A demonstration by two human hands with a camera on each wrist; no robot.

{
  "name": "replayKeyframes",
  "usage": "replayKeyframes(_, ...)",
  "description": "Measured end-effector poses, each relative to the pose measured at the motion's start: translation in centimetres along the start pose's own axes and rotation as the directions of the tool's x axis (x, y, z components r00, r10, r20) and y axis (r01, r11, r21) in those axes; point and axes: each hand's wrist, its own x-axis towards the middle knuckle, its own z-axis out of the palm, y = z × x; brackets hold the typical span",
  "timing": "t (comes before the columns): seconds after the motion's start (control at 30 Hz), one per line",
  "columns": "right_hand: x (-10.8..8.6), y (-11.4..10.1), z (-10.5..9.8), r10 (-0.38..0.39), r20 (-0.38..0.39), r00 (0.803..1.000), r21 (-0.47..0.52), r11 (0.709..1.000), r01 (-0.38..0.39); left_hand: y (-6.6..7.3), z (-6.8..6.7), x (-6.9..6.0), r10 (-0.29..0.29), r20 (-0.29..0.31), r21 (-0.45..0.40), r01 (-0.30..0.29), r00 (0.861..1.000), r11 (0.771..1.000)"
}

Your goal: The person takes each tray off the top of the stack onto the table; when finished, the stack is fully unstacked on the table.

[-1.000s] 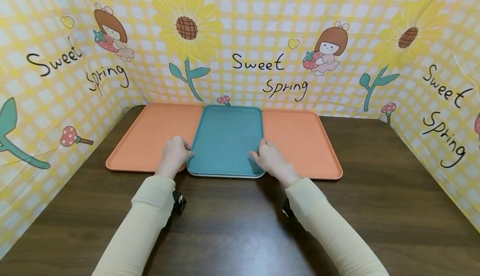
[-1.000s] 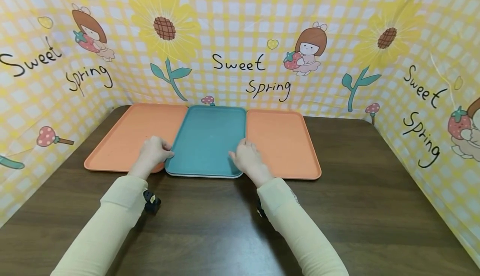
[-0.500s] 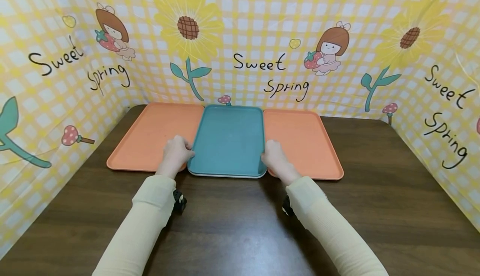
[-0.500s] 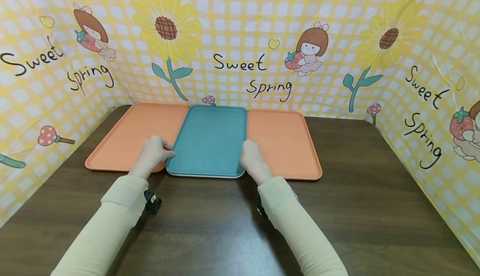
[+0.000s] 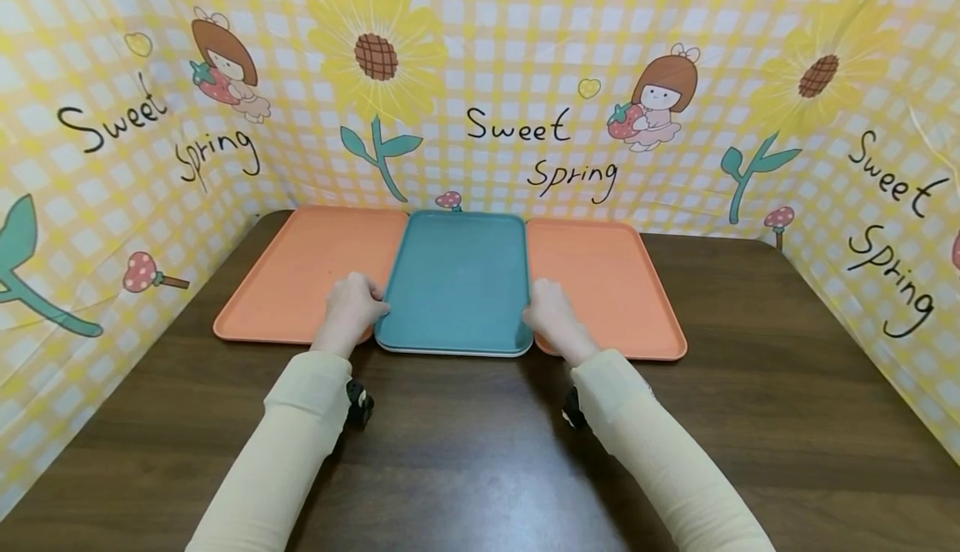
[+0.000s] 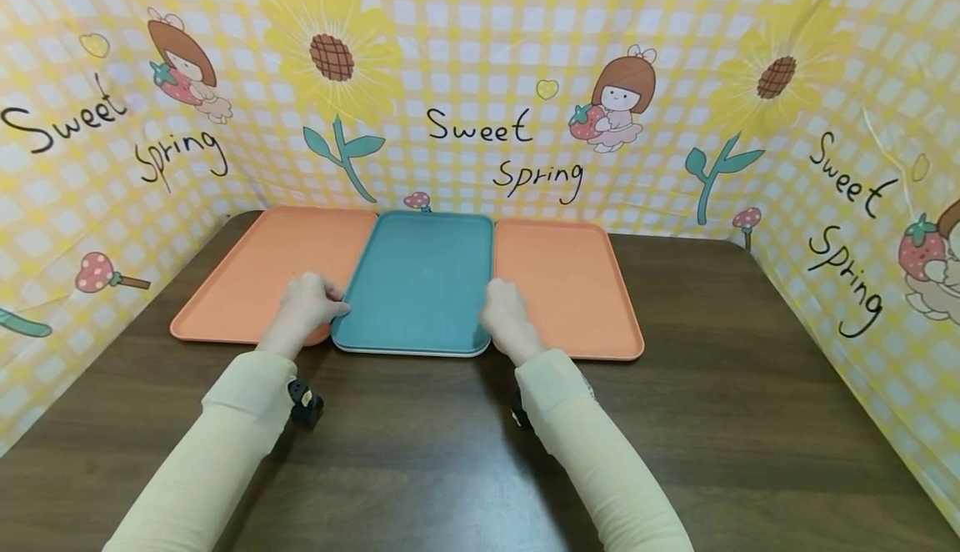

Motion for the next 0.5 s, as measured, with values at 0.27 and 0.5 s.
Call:
replayKeyframes(0.27,-0.16,0.17,-0.1,0.05,-0.011,0.999,0.034,0.998,-0.05,0.16,0.31,-0.3,0.008,0.036,-0.007,-0.008,0.999,1.0)
replayKeyframes(0.5,0.02,-0.05,-0.88,0.069,-0.017,0.997,0.138,0.988,-0.066,0.06,-0.15,-0.15,-0.007,0.068,-0.024,0.009,0.998,1.0)
